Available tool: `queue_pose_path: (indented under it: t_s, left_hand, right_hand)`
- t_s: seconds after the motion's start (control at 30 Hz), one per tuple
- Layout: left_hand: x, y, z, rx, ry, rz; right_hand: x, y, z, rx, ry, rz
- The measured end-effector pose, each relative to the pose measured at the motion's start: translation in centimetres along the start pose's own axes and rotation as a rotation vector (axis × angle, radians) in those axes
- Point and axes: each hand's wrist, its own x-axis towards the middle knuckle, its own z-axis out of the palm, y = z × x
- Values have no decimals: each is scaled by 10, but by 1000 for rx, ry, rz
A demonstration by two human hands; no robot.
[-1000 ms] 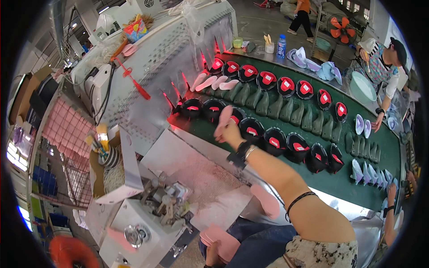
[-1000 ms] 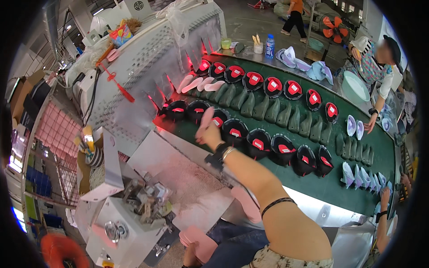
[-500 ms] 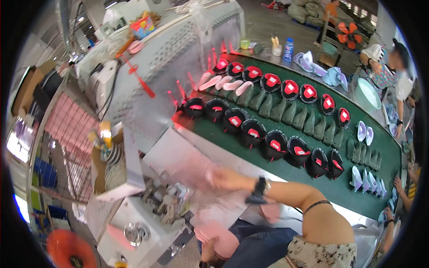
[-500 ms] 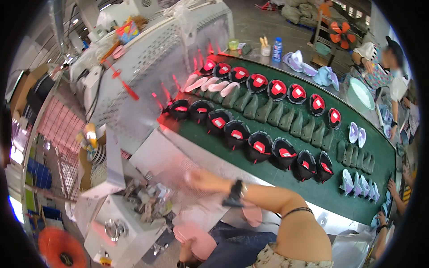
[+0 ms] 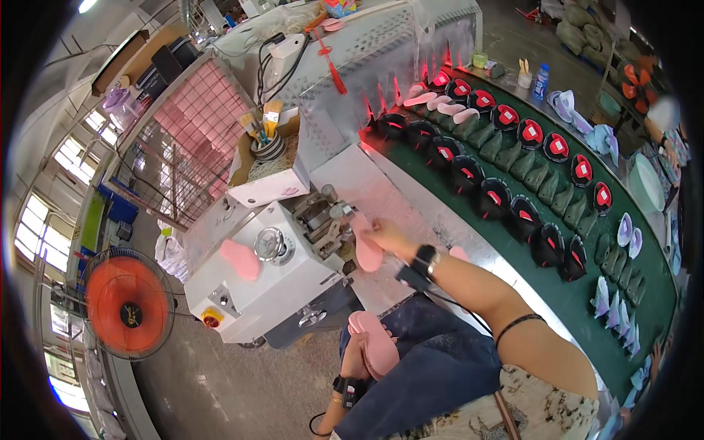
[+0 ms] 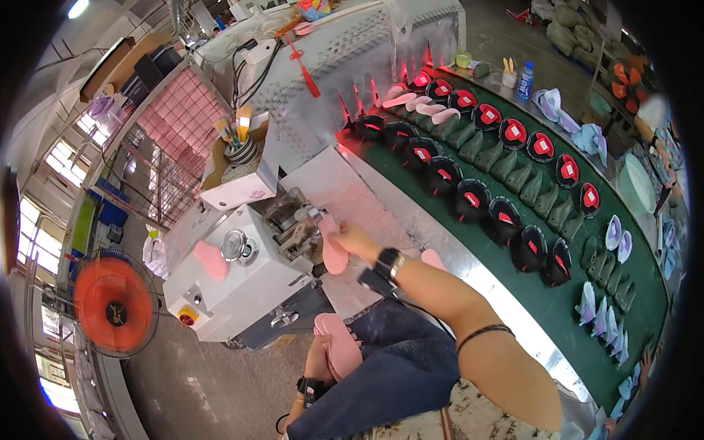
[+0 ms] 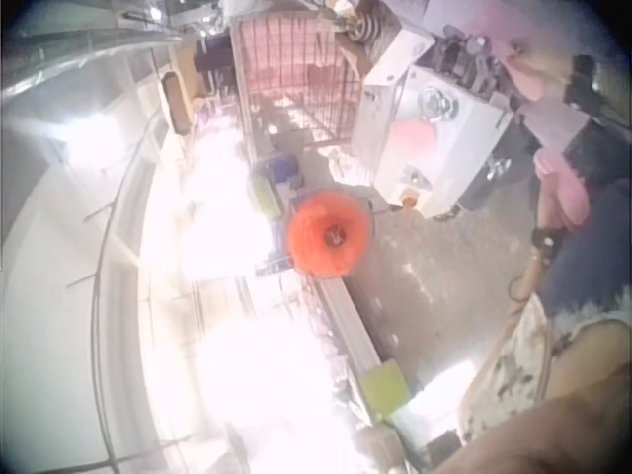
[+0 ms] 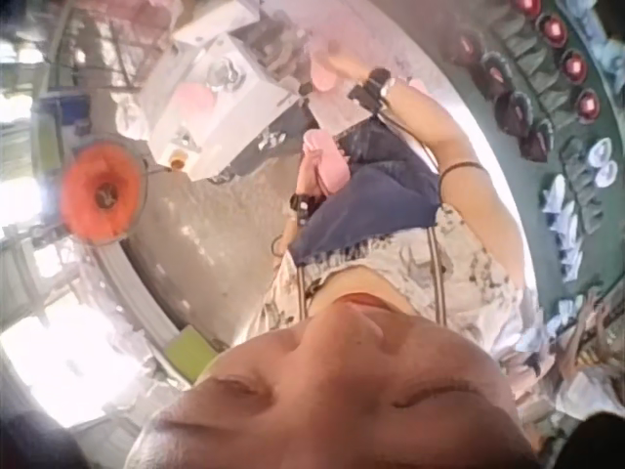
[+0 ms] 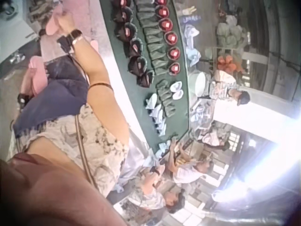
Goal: The person places pink foam insoles into black shoe uppers on a conveyor belt. They briefly pause to thread a needle with white thread, then resume placing insoles into the shoes. The shoes are arranged in rows on a green belt, and the person works systematically along the line.
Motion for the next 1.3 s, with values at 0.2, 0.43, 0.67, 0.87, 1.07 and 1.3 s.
queue_pose_path:
  t_s: [0.2,0.43,0.67,0.87,1.07,1.3]
  left_hand:
    - [-16,-9,-5,1,53,-7]
    - [-8,-5,-2,61,75,-41]
    - [15,2,-8,-79,113,-111]
    - [64,10,-7,126,120,-213]
    - [90,17,-11,169,137,-282]
    - [79,2,-15,172,142,-107]
  right_hand:
    - [-6,-34,-25,-401,226,-326]
    - [5,-16,-16,-479,202,-184]
    - [95,28,16,123,203,39]
    - [136,80,-173,521,442,233]
    - [197,142,-317,159,796,205]
    - [121,28,-169,340,272,-258]
